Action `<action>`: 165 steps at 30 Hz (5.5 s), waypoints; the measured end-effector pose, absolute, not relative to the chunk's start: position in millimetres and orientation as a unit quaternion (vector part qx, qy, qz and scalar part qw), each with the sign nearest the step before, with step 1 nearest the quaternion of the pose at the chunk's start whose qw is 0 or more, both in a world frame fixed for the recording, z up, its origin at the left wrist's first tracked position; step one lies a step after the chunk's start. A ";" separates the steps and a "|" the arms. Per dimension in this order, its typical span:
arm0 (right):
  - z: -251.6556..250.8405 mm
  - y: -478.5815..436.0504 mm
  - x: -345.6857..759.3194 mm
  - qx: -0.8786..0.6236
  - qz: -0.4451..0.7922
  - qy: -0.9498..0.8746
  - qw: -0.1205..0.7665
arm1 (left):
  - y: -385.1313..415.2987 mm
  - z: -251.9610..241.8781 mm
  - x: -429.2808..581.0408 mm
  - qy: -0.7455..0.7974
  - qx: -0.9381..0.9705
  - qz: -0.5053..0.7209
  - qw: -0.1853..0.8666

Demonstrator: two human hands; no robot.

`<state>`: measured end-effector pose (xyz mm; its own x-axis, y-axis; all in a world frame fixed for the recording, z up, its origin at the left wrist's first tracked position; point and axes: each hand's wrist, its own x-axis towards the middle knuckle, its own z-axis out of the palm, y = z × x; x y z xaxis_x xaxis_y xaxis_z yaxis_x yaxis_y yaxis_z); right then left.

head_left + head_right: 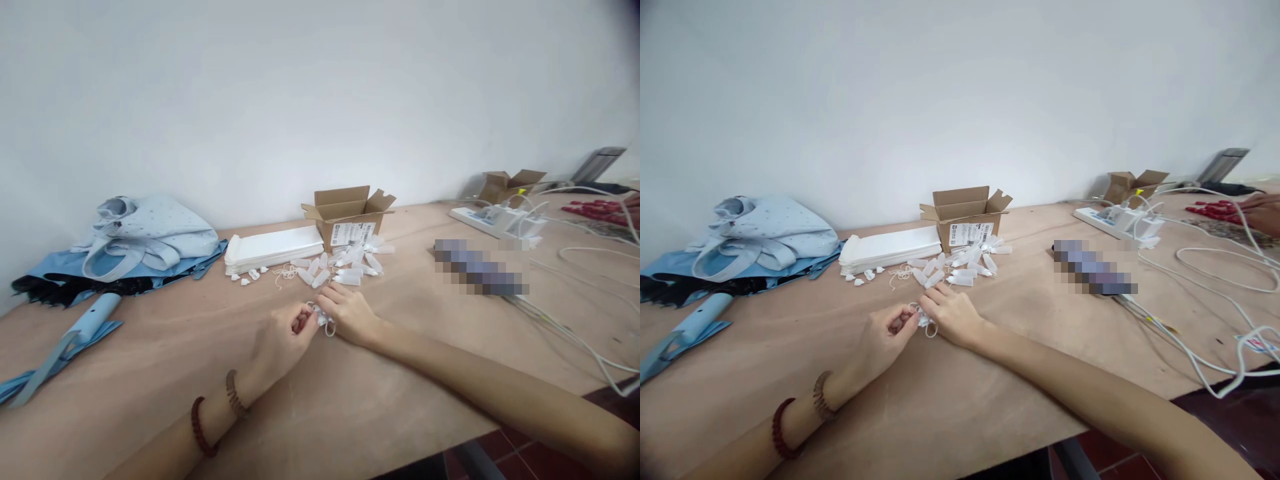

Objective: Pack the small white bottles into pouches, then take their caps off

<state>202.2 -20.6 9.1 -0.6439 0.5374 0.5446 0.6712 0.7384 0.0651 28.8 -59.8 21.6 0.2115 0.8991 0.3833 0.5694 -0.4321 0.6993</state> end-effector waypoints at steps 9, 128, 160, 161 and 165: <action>7.6 -15.4 206.4 -0.356 -0.114 -0.893 0.250 | -70.5 23.8 22.7 0.488 0.749 0.425 0.142; 18.6 -32.4 202.8 -0.404 0.233 -0.835 0.292 | -46.1 38.3 -1.5 0.515 0.515 0.513 0.454; 14.6 -26.8 205.2 -0.341 0.177 -0.887 0.255 | -49.3 19.6 -3.0 0.394 0.863 0.313 0.035; 14.8 -26.9 204.9 -0.340 0.178 -0.887 0.256 | -48.2 19.3 -3.9 0.397 0.863 0.310 0.040; 16.9 -28.1 203.3 -0.344 0.186 -0.885 0.253 | -44.1 17.7 -5.8 0.403 0.860 0.304 0.078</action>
<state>203.3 -28.1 16.9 -0.6353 0.7030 0.3198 0.5154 0.6943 -0.5024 -5.8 -44.1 17.7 0.4903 0.7407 0.4594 0.6455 -0.6627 0.3796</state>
